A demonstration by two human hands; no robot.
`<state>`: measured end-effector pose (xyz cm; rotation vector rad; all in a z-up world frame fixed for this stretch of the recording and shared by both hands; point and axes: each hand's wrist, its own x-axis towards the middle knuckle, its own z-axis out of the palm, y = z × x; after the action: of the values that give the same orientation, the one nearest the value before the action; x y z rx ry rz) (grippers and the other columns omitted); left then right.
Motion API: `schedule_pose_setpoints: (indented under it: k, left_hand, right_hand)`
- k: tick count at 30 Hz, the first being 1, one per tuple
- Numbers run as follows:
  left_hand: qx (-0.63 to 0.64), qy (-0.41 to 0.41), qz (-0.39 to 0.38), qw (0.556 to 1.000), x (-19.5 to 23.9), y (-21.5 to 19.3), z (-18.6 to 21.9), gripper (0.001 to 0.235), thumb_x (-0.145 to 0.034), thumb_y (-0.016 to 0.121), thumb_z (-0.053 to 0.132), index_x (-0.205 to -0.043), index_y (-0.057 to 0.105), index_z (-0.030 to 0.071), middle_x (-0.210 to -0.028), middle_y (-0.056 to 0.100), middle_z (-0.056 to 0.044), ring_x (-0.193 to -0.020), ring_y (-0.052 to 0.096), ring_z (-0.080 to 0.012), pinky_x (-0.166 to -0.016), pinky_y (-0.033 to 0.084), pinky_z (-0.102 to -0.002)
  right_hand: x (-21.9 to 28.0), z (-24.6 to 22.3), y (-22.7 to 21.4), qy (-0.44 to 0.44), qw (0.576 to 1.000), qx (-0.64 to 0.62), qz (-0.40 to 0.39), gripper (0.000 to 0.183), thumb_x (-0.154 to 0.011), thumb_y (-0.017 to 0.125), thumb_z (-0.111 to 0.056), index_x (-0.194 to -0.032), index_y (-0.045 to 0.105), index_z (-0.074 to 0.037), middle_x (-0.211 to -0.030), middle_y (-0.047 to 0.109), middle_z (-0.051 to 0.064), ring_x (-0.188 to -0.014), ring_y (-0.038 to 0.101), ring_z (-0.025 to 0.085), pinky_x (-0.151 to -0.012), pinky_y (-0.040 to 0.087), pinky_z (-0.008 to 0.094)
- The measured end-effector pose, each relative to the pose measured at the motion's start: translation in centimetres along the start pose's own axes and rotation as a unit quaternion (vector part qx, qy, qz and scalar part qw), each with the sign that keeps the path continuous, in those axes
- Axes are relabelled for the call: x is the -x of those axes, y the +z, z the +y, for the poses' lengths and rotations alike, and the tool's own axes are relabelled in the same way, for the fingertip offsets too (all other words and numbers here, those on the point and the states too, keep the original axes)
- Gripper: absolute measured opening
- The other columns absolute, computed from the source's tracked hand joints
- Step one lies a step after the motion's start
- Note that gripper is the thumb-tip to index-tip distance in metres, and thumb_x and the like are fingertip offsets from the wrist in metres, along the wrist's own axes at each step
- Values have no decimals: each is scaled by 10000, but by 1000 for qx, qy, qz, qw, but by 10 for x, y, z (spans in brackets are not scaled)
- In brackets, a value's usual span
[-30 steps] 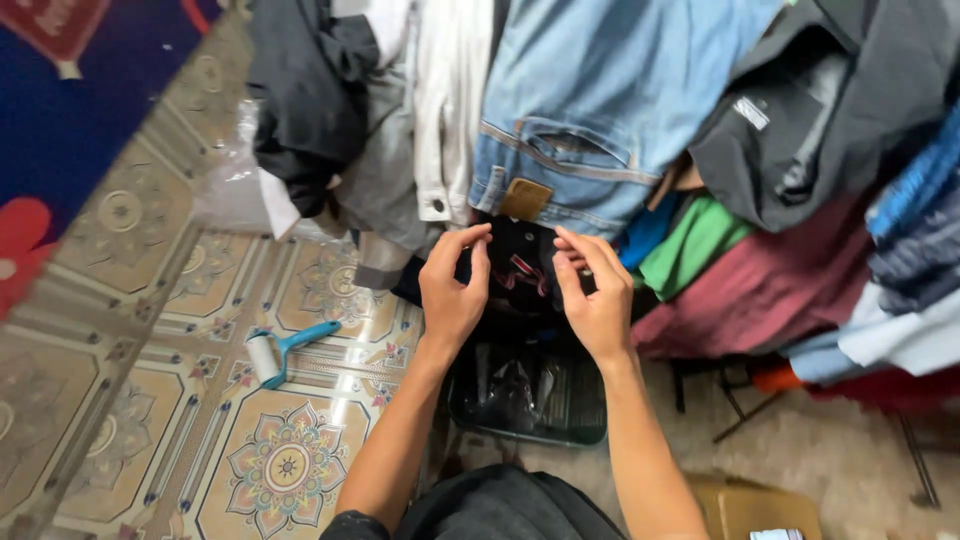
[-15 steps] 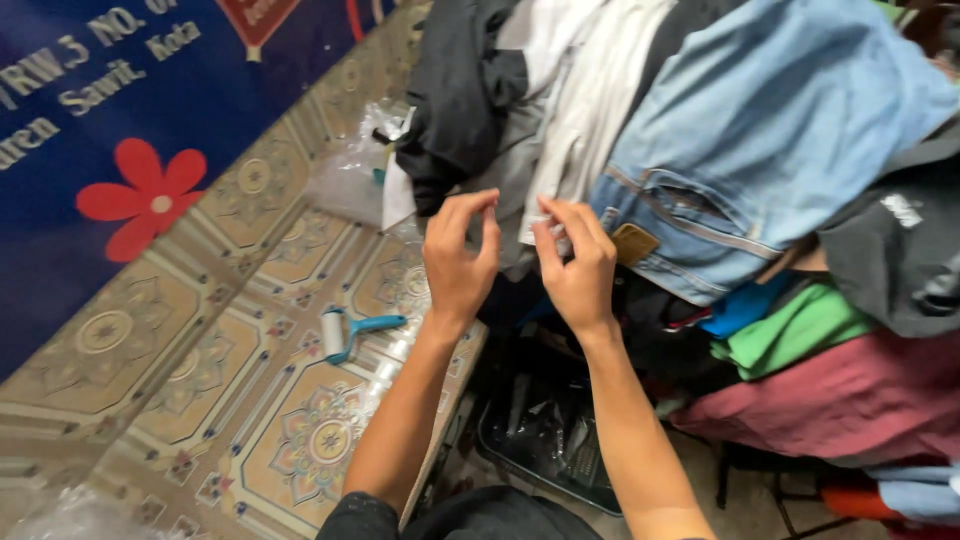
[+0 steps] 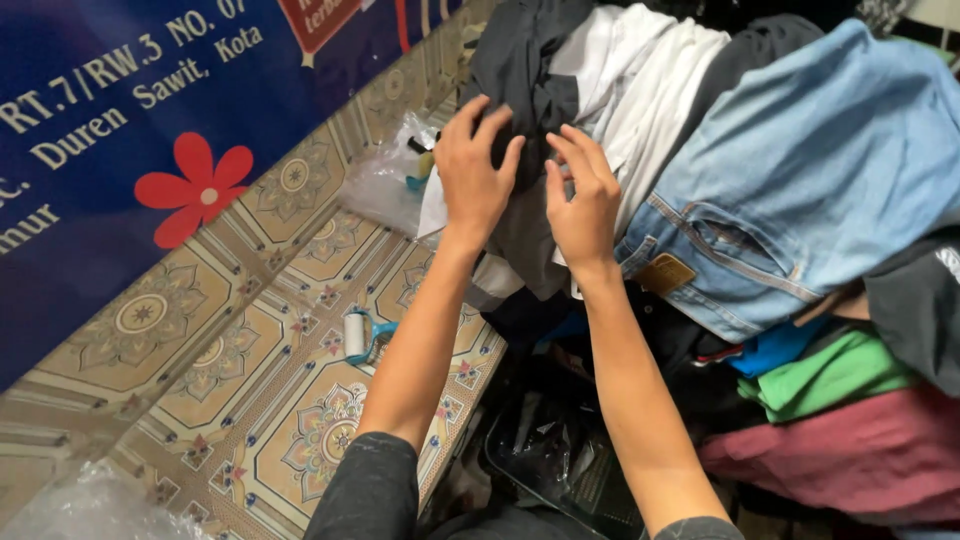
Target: Using a lint roller to remove lint and debris from various garments.
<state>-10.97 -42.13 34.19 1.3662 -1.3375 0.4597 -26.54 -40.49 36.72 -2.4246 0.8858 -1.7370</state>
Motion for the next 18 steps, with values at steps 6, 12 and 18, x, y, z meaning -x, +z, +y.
schedule_pose_setpoints:
  k: [6,12,18]
  left_hand:
    - [82,-5,18,996,-10,-11,21,117,-946,605,65,-966,669,162,-1084,745,55,-1228,630,-223,-1079,313,-427]
    - [222,10,15,975,-18,-55,44,128,-957,597,28,-996,662,131,-1008,683,-17,-1115,607,-236,-1041,421,-408]
    - [285,66,-18,956,-10,-61,29,145,-940,715,77,-999,734,208,-964,738,101,-1060,682,-118,-1087,460,-324]
  right_hand:
    - [-14,13,8,5,1000,8,2,269,-991,567,95,-1207,706,13,-1334,617,187,-1254,623,334,-1052,548,419]
    - [-35,30,8,-13,996,28,-84,797,-958,558,165,-1591,356,-275,-1460,550,143,-1222,503,350,-1080,475,455]
    - [-46,41,27,-55,998,17,30,357,-988,547,58,-1071,760,-216,-991,743,-52,-988,645,172,-945,495,306]
